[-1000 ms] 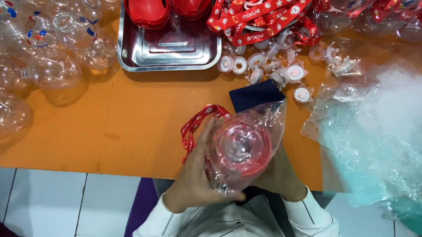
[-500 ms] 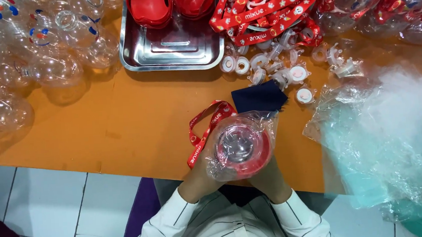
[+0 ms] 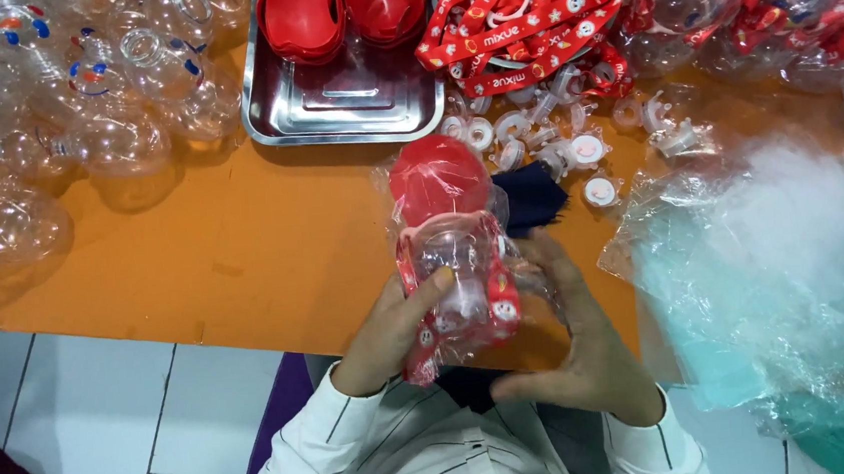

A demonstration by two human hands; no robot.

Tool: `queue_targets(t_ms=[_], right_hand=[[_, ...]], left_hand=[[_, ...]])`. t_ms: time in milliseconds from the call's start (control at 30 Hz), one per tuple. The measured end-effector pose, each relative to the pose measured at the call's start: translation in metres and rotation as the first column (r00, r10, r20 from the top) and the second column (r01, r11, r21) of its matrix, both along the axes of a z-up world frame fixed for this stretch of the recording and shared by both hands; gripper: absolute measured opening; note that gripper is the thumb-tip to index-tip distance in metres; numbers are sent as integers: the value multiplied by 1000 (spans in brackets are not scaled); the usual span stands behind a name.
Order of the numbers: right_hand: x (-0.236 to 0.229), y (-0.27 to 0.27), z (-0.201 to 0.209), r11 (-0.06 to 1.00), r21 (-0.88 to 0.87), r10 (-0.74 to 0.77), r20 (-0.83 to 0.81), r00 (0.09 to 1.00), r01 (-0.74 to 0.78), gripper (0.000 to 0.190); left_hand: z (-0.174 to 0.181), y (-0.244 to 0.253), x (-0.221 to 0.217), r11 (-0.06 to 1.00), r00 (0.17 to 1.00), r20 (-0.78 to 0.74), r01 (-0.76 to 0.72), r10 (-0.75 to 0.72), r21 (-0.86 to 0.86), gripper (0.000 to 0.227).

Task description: Assembling red lanyards onto plastic bottle components and placing them into plastic bags.

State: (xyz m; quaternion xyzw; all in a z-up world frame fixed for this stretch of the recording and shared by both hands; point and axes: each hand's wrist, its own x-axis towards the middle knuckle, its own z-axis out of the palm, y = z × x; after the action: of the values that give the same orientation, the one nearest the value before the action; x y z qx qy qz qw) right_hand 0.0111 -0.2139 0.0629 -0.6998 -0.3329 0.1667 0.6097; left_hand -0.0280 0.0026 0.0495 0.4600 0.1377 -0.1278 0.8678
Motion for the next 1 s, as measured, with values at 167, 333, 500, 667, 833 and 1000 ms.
queue_targets(t_ms=[167,333,500,667,833,1000], right_hand=[[-2,16,12,968,-128,-212,41,976,216,59],[0,23,6,938,-42,-347,-49,936,345,32],[10,23,8,937,34,-333,-213,919,347,29],[30,29,16,899,110,-359,-369,857,424,46],[53,20,4,780,370,-206,-609,766,504,50],[64,9,23,693,362,-118,-797,593,624,52]], left_hand=[[-1,-4,0,991,997,-49,53,-60,-121,62],[2,9,-12,949,995,22,103,-101,-299,77],[17,24,-32,957,986,83,161,-145,-239,79],[44,30,-41,974,975,222,26,26,-227,74],[54,42,-31,987,924,352,-117,148,-108,95],[73,52,-17,918,858,442,-80,262,-388,79]])
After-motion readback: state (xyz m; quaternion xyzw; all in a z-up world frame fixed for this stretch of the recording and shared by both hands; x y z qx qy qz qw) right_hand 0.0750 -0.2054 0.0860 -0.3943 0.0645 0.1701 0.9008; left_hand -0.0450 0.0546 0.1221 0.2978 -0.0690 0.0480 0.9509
